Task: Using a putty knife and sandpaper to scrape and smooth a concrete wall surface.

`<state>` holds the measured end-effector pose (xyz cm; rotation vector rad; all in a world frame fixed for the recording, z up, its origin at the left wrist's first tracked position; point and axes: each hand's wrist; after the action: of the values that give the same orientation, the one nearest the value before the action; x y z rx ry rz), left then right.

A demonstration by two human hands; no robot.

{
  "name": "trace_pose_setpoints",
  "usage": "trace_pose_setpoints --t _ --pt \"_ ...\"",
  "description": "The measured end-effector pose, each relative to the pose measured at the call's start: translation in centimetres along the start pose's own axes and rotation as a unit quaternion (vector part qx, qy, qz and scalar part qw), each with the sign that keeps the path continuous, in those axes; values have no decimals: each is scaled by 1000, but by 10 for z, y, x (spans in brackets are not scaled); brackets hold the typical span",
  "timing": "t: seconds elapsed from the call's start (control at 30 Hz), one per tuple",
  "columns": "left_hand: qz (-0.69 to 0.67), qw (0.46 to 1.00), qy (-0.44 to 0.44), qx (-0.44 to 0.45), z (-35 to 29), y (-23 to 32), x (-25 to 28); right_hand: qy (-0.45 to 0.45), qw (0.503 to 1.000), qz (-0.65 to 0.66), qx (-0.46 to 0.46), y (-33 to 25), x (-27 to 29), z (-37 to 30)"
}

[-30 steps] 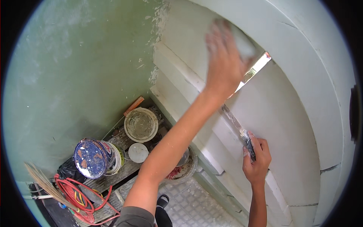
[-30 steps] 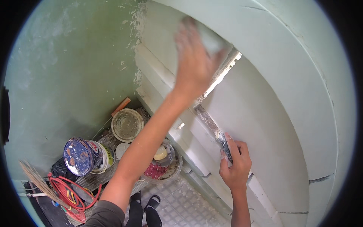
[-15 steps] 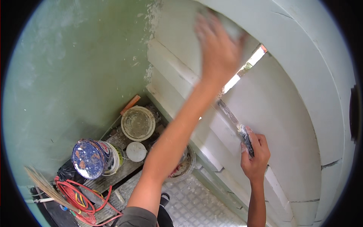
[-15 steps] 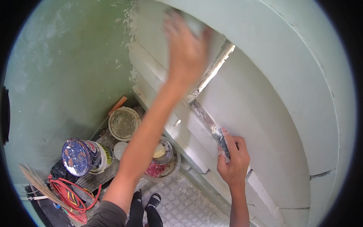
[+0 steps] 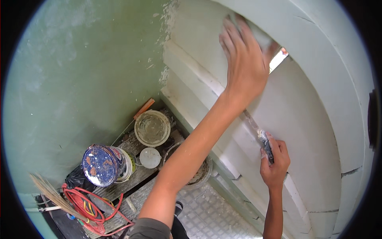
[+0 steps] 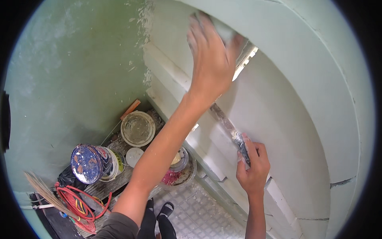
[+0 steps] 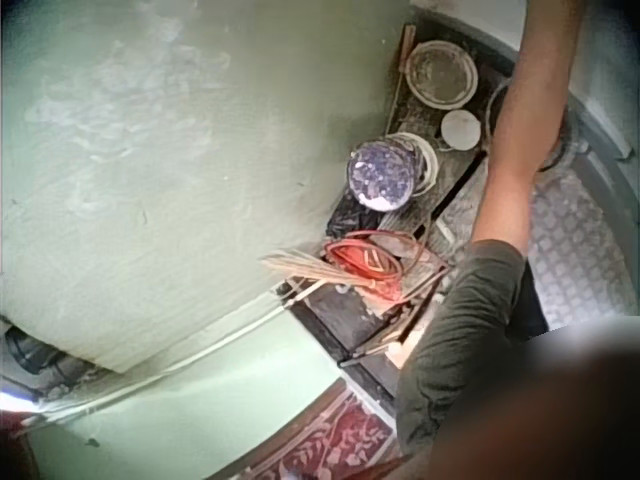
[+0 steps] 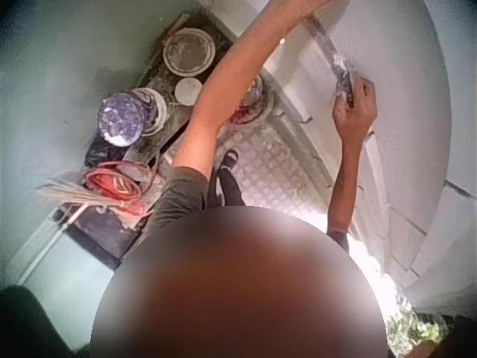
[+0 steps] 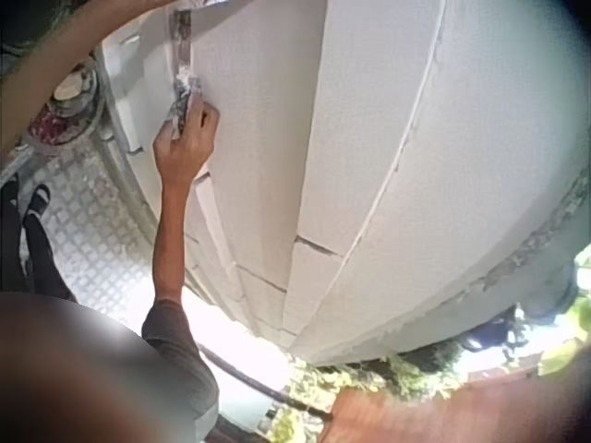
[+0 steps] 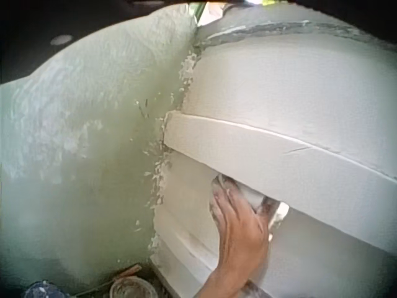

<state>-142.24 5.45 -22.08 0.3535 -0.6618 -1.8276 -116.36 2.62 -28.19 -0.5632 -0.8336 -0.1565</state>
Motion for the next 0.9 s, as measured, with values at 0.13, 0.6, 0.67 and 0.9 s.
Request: trace_pose_setpoints --t 0.13,0.6,0.67,0.9 --pt "111 985 0 -130 -52 32 -26 8 1000 -7 28 3 -1 -2" --pt "47 999 12 -19 -21 17 -2 7 1000 11 5 1 -3 -2" --pt "139 986 88 -26 -19 18 -10 2 1000 20 -2 -1 -3 -1" --pt "-79 996 -2 35 -106 27 38 10 1000 12 20 1 2 0"
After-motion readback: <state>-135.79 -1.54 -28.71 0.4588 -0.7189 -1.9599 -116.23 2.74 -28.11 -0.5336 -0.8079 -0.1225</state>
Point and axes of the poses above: each hand's wrist, its own z-axis towards the middle knuckle, its own x-axis out of the back of the hand, y = z × x, and after that the axes turned 7 degrees about z, right-handed
